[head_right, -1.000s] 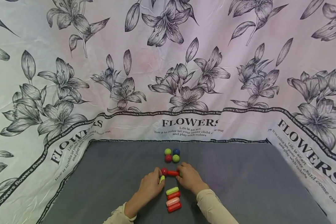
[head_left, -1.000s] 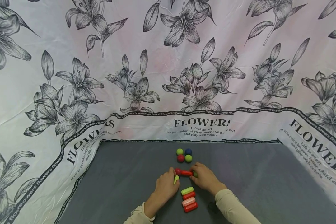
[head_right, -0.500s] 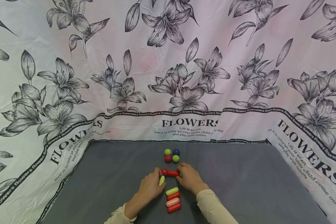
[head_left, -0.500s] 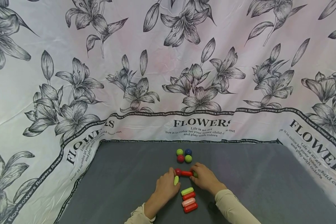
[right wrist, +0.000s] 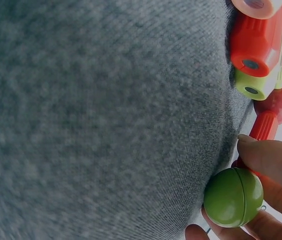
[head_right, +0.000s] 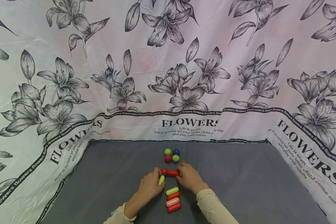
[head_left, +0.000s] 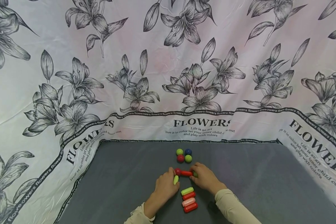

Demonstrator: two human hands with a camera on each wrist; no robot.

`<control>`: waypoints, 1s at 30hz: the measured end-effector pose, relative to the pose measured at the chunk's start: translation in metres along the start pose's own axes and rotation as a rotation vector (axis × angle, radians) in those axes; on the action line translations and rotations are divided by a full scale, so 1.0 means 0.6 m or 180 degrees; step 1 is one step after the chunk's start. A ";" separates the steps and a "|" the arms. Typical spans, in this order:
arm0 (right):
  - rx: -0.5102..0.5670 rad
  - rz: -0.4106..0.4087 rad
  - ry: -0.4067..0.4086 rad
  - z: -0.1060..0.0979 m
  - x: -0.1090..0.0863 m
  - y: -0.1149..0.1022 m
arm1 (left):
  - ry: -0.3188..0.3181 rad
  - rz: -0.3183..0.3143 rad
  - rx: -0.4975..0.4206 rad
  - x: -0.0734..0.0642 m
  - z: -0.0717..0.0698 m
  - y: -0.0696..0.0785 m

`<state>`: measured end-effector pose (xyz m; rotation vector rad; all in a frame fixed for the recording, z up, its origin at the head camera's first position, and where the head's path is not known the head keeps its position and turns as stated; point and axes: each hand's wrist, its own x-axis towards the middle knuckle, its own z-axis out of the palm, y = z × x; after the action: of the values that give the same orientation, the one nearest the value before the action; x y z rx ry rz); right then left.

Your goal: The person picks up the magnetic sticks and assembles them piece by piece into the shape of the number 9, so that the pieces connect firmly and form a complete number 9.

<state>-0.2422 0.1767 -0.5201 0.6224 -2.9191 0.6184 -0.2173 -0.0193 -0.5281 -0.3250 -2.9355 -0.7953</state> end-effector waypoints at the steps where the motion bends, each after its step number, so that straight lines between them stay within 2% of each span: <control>1: 0.0001 0.0005 -0.0007 0.001 0.000 0.000 | -0.0005 -0.0005 -0.0006 0.000 0.000 -0.001; 15: 0.0123 0.0103 -0.0041 -0.011 0.010 -0.011 | 0.0009 -0.0035 0.0007 -0.001 -0.004 -0.004; 19: 0.0151 0.0139 -0.0003 -0.016 0.021 -0.011 | 0.0036 -0.0019 0.0022 -0.001 -0.004 -0.002; 26: 0.0029 0.0188 0.0100 -0.025 0.045 -0.006 | -0.0105 -0.0042 -0.0062 0.000 -0.006 0.000; 30: -0.0029 0.0166 0.0092 -0.030 0.061 -0.008 | -0.0121 -0.0056 -0.0067 0.000 -0.004 -0.003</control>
<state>-0.2735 0.1661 -0.4958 0.5335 -2.9180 0.6141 -0.2176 -0.0222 -0.5269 -0.3197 -2.9711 -0.8318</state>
